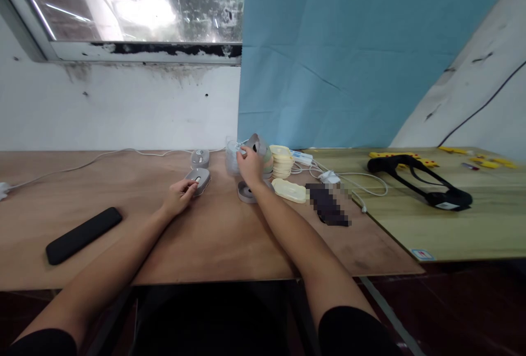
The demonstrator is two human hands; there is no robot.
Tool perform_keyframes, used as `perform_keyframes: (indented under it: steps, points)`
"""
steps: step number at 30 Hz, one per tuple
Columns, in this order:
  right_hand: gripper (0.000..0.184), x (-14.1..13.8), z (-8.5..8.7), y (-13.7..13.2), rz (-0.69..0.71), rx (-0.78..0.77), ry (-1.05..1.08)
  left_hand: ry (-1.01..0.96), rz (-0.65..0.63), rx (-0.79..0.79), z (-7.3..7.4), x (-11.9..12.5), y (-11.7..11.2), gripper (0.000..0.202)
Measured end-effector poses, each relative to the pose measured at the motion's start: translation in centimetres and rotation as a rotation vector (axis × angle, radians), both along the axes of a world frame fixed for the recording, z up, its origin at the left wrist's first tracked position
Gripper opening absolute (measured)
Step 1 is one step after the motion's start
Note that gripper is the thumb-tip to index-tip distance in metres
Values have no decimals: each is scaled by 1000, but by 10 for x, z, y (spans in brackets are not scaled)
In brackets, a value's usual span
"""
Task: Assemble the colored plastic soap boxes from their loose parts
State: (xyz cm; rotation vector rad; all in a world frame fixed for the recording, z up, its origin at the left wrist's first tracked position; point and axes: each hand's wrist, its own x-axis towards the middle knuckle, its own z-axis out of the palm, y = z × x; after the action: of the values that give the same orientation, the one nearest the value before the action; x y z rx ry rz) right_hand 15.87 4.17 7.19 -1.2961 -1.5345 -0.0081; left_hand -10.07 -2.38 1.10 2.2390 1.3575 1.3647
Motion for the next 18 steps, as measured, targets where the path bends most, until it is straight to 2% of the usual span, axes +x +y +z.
perform_keyframes:
  steps: [3,6,10,12,15,16,18]
  points:
    - [27,-6,-5,-16,65,36,-30,18,-10,8,1,0,0,31]
    - [22,-9,-15,-37,166,35,-117,48,-2,89,1,-1,2,28]
    - [17,-8,-36,-63,334,14,-285,115,113,215,-3,-2,10,27]
    - [16,-9,-45,-71,422,8,-366,177,197,171,-6,-1,15,41]
    - [15,-16,-53,-78,509,20,-425,250,321,-3,-10,3,21,73]
    - [15,-19,-54,-79,515,25,-430,265,344,-64,-11,4,23,78]
    - [16,-25,-55,-79,522,30,-442,286,338,-152,-13,2,25,76]
